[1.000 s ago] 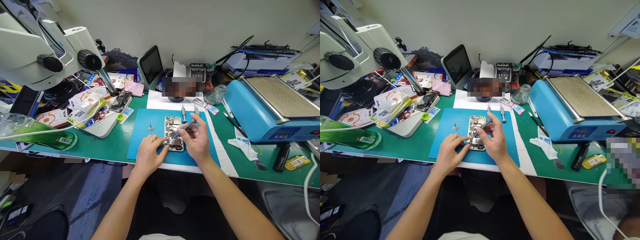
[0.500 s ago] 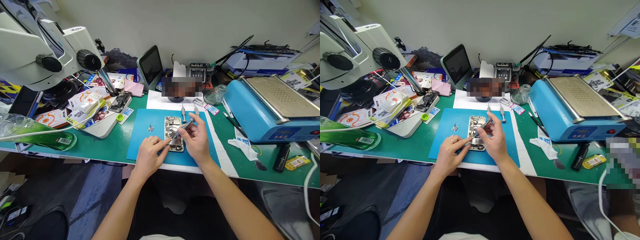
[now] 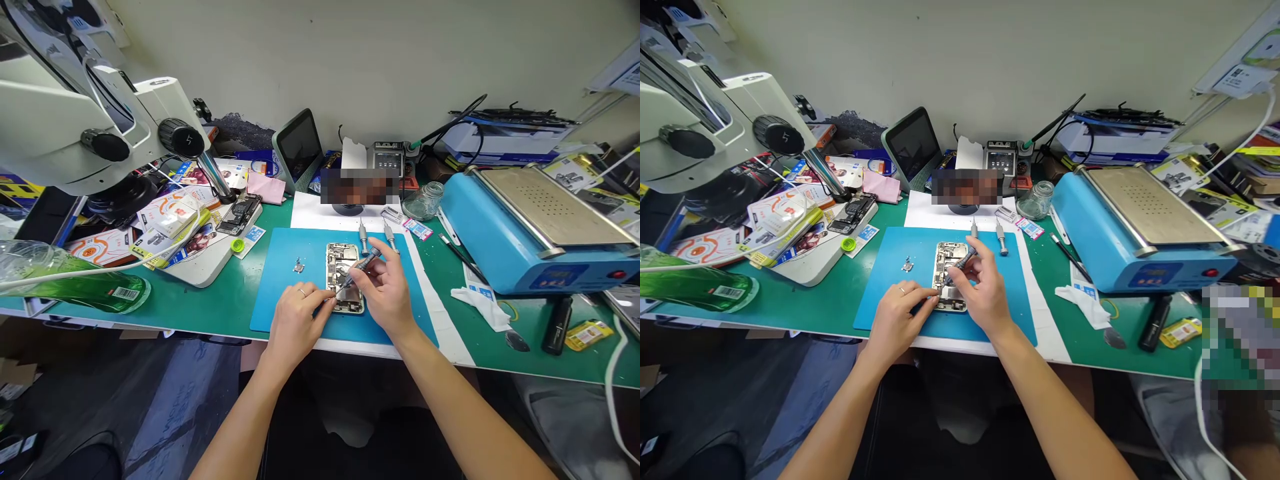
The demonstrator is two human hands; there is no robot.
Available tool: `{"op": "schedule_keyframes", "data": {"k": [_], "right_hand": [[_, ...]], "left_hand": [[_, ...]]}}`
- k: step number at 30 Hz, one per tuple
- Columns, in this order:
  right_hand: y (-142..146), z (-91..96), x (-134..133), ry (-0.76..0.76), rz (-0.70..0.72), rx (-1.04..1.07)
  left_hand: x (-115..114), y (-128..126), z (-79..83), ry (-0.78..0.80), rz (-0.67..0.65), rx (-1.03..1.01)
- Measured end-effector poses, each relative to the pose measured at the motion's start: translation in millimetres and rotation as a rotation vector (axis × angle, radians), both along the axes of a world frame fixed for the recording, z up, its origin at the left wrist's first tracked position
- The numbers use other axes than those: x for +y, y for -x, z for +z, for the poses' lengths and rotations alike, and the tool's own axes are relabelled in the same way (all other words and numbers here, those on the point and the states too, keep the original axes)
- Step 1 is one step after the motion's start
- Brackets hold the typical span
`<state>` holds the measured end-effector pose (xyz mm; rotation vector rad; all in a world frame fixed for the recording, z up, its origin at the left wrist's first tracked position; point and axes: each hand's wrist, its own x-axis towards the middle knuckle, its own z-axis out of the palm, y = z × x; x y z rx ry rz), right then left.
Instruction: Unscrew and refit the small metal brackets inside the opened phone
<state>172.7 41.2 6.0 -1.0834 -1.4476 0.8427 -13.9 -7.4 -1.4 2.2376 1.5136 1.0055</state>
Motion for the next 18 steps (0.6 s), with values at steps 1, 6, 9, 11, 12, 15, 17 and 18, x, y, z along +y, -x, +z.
{"op": "schedule_keyframes", "data": {"k": [1, 6, 9, 11, 12, 15, 17, 18], "right_hand": [[0.1, 0.1, -0.1, 0.0, 0.005, 0.001], [0.8, 1.5, -0.5, -0.002, 0.025, 0.002], [0.8, 2.0, -0.7, 0.001, 0.01, -0.013], [0.6, 2.0, -0.8, 0.001, 0.004, -0.022], [0.5, 2.0, -0.8, 0.0, 0.004, -0.024], [0.6, 1.9, -0.7, -0.005, 0.007, -0.026], [0.7, 2.1, -0.7, -0.009, 0.008, -0.029], [0.7, 2.3, -0.8, -0.011, 0.008, -0.032]], "left_hand": [[0.2, -0.1, -0.1, 0.0, 0.001, 0.002], [0.7, -0.8, 1.2, 0.004, -0.002, 0.01], [0.7, -0.9, 2.3, 0.005, -0.003, 0.014], [0.7, -0.9, 2.7, 0.0, -0.004, 0.013], [0.7, -0.8, 2.7, -0.002, -0.004, 0.013], [0.7, -0.9, 2.8, 0.001, -0.001, 0.015], [0.8, -1.0, 2.9, 0.004, 0.001, 0.012], [0.9, -1.1, 3.0, 0.003, 0.002, 0.01]]}}
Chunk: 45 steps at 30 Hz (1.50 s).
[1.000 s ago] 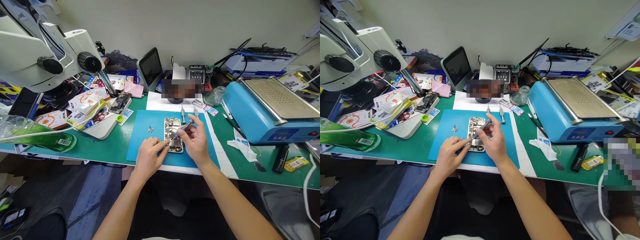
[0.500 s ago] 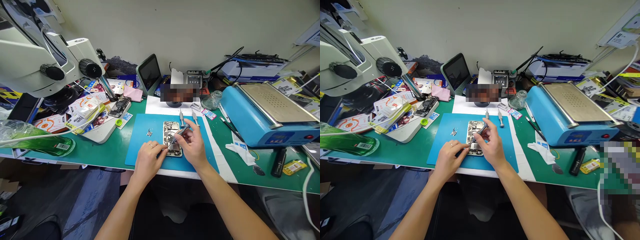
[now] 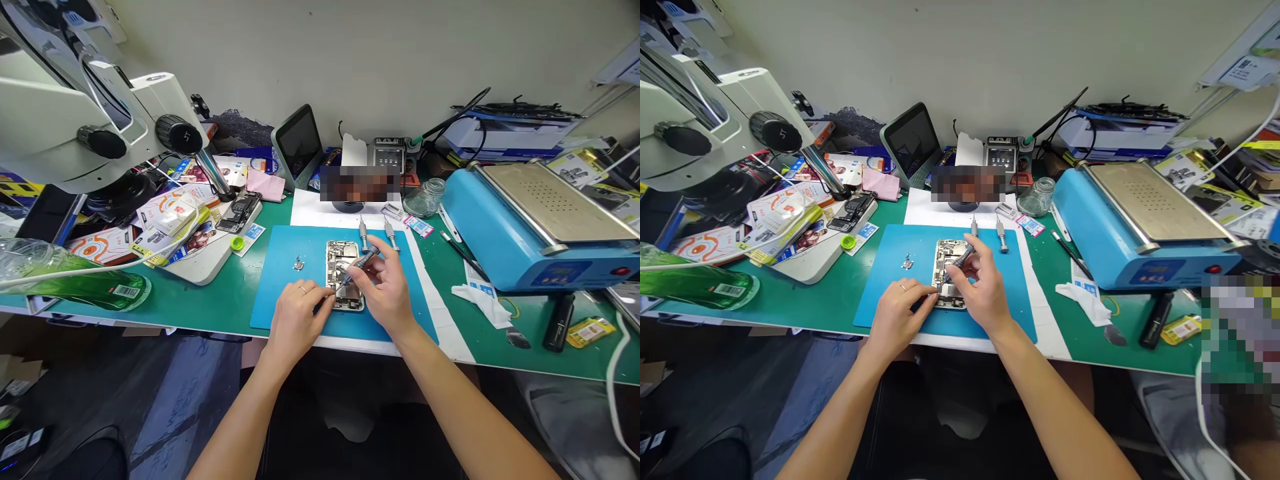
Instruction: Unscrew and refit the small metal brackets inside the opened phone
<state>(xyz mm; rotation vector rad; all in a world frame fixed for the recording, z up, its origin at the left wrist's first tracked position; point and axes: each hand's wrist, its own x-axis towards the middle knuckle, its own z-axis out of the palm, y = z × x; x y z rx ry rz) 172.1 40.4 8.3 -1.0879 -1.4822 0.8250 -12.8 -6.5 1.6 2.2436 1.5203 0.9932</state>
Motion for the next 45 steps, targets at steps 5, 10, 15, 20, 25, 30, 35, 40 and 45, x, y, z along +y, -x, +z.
{"op": "schedule_keyframes", "data": {"k": [5, 10, 15, 20, 25, 30, 35, 40, 45], "right_hand": [[-0.1, 0.7, -0.5, 0.003, -0.01, -0.002], [0.8, -0.7, -0.2, 0.021, -0.001, 0.006], [0.9, -1.1, 0.0, 0.025, 0.002, 0.005], [1.2, 0.2, 0.0, 0.014, 0.007, 0.004], [1.9, 1.8, -0.6, 0.021, 0.02, 0.005], [1.7, 1.6, -1.0, 0.011, -0.003, -0.008], [1.7, 1.7, -1.0, 0.0, 0.011, 0.007], [1.4, 2.4, -2.5, 0.021, 0.033, 0.004], [0.6, -0.1, -2.9, 0.027, 0.052, -0.005]], "left_hand": [[0.4, 0.4, -0.1, -0.003, 0.002, 0.004], [0.2, 1.0, -0.3, 0.0, -0.003, 0.002], [-0.4, 1.2, 0.1, 0.008, -0.003, -0.003], [-0.2, 1.6, 0.0, 0.001, -0.004, -0.005], [-0.2, 1.9, -1.0, -0.006, -0.003, 0.006], [-0.8, 1.6, -0.6, -0.005, 0.007, 0.007], [-1.3, 1.1, 1.8, 0.009, 0.013, -0.003], [-1.6, 0.7, 3.4, 0.014, 0.012, -0.014], [-1.6, 0.3, 3.9, 0.012, 0.009, -0.013]]}}
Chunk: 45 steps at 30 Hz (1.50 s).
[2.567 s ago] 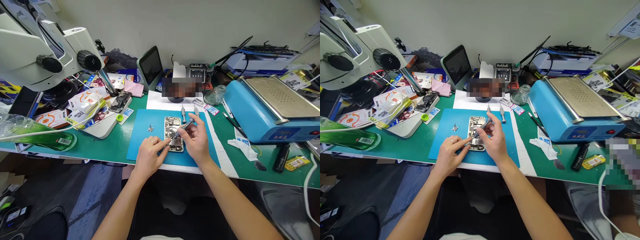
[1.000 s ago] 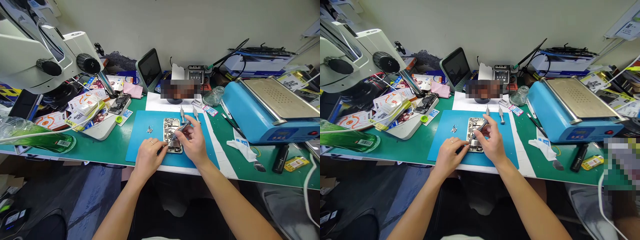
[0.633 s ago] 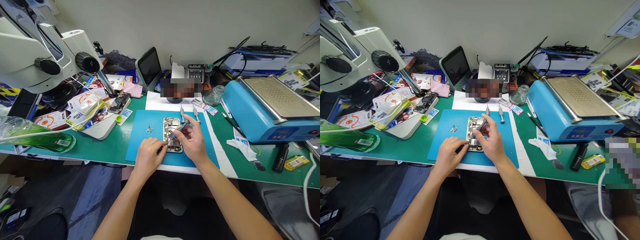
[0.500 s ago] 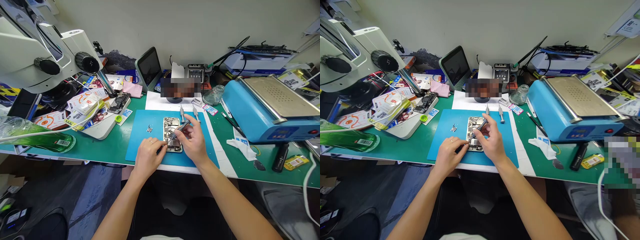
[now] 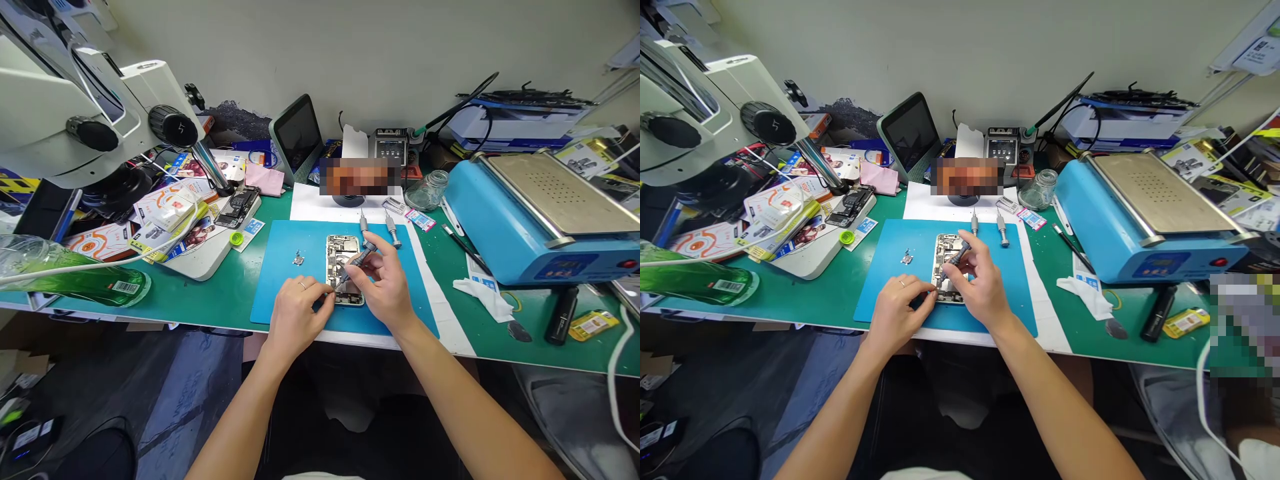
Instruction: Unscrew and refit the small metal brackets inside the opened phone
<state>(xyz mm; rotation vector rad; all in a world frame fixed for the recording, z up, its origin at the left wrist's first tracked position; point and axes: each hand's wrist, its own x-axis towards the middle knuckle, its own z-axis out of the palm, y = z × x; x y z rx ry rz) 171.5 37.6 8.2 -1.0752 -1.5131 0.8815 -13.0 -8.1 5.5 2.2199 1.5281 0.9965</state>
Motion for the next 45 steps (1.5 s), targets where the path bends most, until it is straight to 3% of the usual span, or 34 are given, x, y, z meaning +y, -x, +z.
{"op": "schedule_keyframes", "data": {"k": [32, 45], "right_hand": [[0.7, -1.6, 1.9, -0.027, -0.024, -0.021], [2.1, -6.2, 5.1, -0.112, -0.018, -0.077]], "left_hand": [[0.0, 1.4, -0.3, -0.011, 0.007, 0.0], [1.2, 3.2, 0.2, -0.002, 0.016, 0.049]]}}
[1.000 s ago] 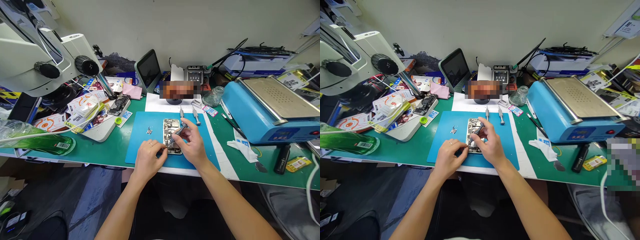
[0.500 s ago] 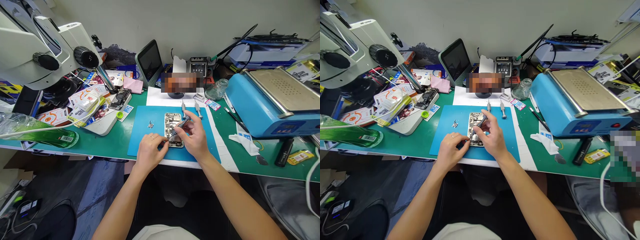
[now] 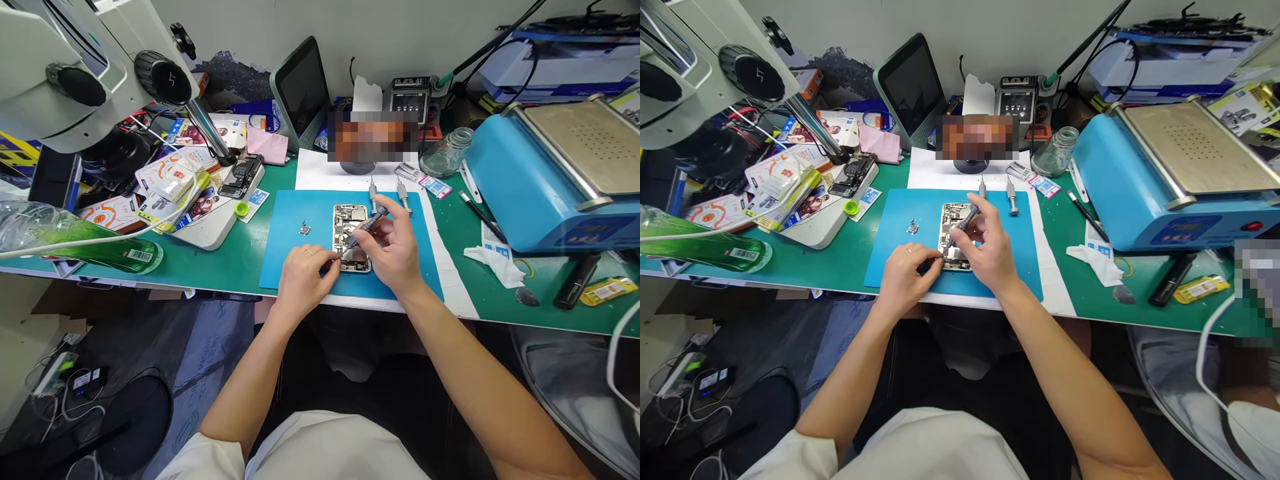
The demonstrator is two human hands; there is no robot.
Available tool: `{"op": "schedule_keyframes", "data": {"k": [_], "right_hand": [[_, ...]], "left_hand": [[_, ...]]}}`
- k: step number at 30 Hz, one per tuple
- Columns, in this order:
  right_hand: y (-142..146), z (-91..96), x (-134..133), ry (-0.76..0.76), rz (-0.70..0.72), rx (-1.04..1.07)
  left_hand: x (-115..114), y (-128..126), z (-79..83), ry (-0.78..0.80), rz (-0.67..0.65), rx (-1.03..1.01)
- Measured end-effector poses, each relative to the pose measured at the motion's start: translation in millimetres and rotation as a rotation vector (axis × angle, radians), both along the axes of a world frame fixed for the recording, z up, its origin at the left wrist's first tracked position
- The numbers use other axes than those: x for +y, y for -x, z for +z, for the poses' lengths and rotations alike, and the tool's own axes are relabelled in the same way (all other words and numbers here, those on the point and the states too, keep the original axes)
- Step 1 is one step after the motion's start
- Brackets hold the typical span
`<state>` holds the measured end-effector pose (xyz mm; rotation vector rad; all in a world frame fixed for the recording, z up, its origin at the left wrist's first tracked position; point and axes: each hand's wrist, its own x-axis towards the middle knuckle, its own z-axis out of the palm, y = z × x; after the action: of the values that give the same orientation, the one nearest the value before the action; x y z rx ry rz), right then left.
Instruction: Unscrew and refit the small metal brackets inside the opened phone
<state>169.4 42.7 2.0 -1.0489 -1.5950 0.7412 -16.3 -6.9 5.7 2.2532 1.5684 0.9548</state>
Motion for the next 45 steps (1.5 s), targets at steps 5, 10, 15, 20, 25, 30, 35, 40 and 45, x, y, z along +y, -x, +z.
{"op": "schedule_keyframes", "data": {"k": [5, 10, 15, 20, 25, 30, 35, 40, 45], "right_hand": [[0.6, 0.1, 0.0, -0.022, 0.001, -0.001], [0.6, 0.3, -0.4, -0.017, 0.004, 0.009], [0.4, 2.7, -1.1, 0.024, 0.018, 0.04], [0.0, 2.9, -1.3, 0.044, 0.008, 0.045], [-0.3, 3.4, -1.6, 0.06, 0.007, 0.043], [-0.1, 3.7, -2.1, 0.066, 0.006, 0.04], [-0.7, 2.2, -1.8, 0.061, 0.001, 0.024], [-0.8, 1.1, -0.5, 0.032, 0.01, 0.004], [-0.4, 2.2, -0.9, 0.022, 0.0, -0.012]], "left_hand": [[0.0, -0.1, 0.4, -0.001, -0.005, -0.017], [0.7, -0.3, 0.3, 0.018, -0.024, -0.041], [0.7, 0.1, -0.6, -0.014, -0.022, -0.045], [0.7, 0.2, -0.8, -0.011, -0.02, -0.052], [0.2, 0.0, -0.9, -0.001, -0.011, -0.051], [-0.6, 0.2, -1.8, -0.014, -0.006, -0.058], [-0.6, 0.7, -2.9, -0.026, -0.014, -0.06], [-0.8, 0.8, -1.8, -0.01, -0.016, -0.048], [-0.9, 0.7, -0.9, 0.011, -0.009, -0.034]]}}
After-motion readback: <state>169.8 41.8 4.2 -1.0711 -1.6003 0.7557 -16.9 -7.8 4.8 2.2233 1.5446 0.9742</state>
